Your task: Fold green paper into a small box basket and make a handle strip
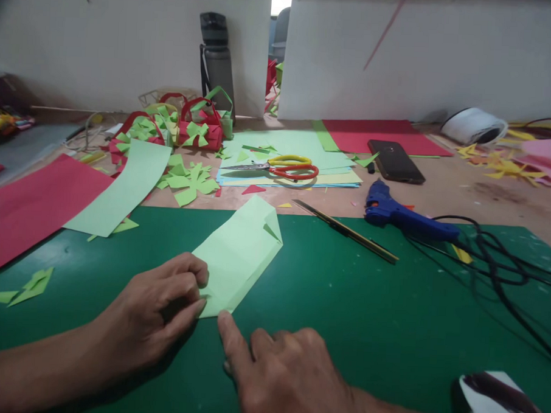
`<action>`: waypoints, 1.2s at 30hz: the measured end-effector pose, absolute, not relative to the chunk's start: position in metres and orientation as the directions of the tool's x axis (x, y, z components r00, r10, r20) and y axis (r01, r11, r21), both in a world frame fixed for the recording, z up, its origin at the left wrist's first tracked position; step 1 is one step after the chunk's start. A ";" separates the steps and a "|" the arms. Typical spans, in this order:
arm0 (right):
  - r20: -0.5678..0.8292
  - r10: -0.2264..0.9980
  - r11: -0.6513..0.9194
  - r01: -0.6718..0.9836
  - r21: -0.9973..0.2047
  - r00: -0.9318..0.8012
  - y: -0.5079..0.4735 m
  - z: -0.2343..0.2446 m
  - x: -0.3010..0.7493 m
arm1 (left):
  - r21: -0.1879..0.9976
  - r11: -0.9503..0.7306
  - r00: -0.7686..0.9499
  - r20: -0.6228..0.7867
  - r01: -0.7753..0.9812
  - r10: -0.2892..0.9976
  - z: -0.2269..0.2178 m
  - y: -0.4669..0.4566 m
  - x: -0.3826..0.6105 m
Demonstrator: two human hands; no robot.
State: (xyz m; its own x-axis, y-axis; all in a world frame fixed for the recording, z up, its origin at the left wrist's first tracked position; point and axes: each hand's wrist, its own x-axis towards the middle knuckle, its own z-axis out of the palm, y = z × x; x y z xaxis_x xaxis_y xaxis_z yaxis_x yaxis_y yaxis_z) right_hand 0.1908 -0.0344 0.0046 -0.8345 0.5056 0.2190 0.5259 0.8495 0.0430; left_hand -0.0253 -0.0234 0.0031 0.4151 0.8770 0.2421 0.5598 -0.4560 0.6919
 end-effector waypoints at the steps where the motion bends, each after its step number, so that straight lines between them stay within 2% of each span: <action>1: 0.213 0.517 0.843 0.536 0.036 -0.829 -0.035 0.004 0.191 | 0.691 -0.456 0.415 0.242 0.561 0.877 0.003 -0.023 -0.025; 10: 0.125 0.528 0.848 0.530 -0.020 -0.840 -0.034 0.005 0.193 | 0.683 -0.463 0.414 0.251 0.565 0.875 0.005 -0.022 -0.024; 18: 0.116 0.535 0.844 0.536 -0.022 -0.837 -0.033 0.004 0.191 | 0.649 -0.448 0.367 0.267 0.615 0.891 0.005 -0.023 -0.022; 22: 0.133 0.537 0.842 0.539 -0.017 -0.833 -0.033 0.004 0.192 | 0.601 -0.411 0.336 0.241 0.685 0.911 0.004 -0.024 -0.023; 25: 0.128 0.539 0.841 0.541 -0.020 -0.833 -0.033 0.005 0.193 | 0.610 -0.378 0.307 0.222 0.696 0.925 0.003 -0.024 -0.024; 28: 0.120 0.540 0.840 0.541 -0.029 -0.833 -0.034 0.006 0.193 | 0.606 -0.421 0.351 0.238 0.675 0.906 0.003 -0.024 -0.026; 31: 0.124 0.539 0.842 0.537 -0.047 -0.833 -0.034 0.003 0.192 | 0.547 -0.483 0.420 0.246 0.684 0.873 0.003 -0.024 -0.028; 36: 0.115 0.544 0.839 0.540 -0.067 -0.831 -0.032 0.000 0.189 | 0.340 -0.602 0.514 0.318 0.723 0.797 0.001 -0.029 -0.031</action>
